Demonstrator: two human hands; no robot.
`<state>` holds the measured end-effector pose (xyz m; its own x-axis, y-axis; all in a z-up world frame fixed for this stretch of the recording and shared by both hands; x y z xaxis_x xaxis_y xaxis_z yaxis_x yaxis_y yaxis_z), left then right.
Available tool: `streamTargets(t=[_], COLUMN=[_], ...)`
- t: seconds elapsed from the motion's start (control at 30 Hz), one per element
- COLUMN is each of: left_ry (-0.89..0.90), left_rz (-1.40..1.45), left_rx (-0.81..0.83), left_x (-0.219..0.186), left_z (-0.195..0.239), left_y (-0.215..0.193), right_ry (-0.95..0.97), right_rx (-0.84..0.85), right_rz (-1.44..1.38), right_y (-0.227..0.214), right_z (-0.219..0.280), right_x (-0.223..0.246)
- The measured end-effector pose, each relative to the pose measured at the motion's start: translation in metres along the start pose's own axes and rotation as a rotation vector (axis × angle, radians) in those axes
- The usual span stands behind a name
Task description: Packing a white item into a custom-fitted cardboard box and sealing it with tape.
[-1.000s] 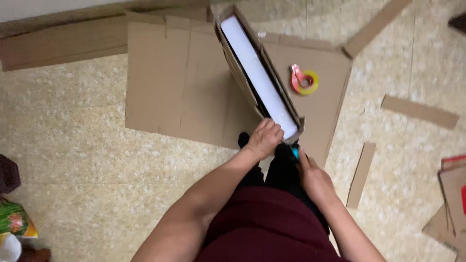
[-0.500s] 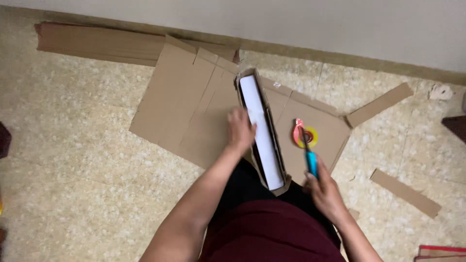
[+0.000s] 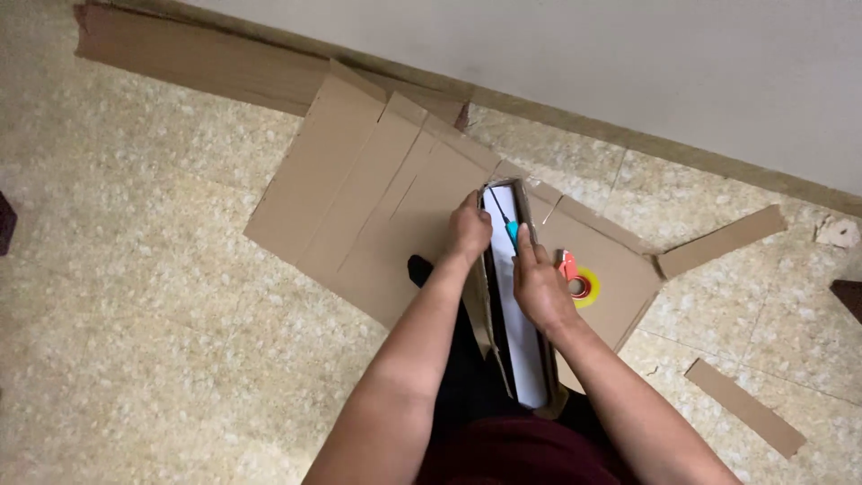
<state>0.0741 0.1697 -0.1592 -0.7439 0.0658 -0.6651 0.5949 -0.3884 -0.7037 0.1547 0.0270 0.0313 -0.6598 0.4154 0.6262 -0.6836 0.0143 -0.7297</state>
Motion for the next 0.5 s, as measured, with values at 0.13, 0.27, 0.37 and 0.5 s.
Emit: streamTargets(t=[0.13, 0.27, 0.37, 0.5], left_ry=[0.022, 0.018, 0.053, 0.079], left_rz=[0.067, 0.034, 0.033, 0.028], left_rx=[0.021, 0.066, 0.039, 0.037], left_x=[-0.027, -0.029, -0.022, -0.014], left_z=[0.019, 0.019, 0.02, 0.016], left_y=[-0.035, -0.041, -0.036, -0.024], right_ry=[-0.035, -0.059, -0.082, -0.044], right_rx=[-0.013, -0.022, -0.021, 0.02], right_rz=[0.05, 0.106, 0.17, 0.233], right_y=[0.012, 0.018, 0.019, 0.021], right_z=[-0.01, -0.015, -0.015, -0.024], right_x=[-0.004, -0.005, 0.0, 0.008])
Point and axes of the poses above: each hand's wrist, its own z-axis away from the middle knuckle, its own y-axis out of the palm, x = y × z, the point moved 1 cm from there along -z, towards the middle knuckle, and after that the axes turned 7 degrees about -z, right-handed, at the moved point
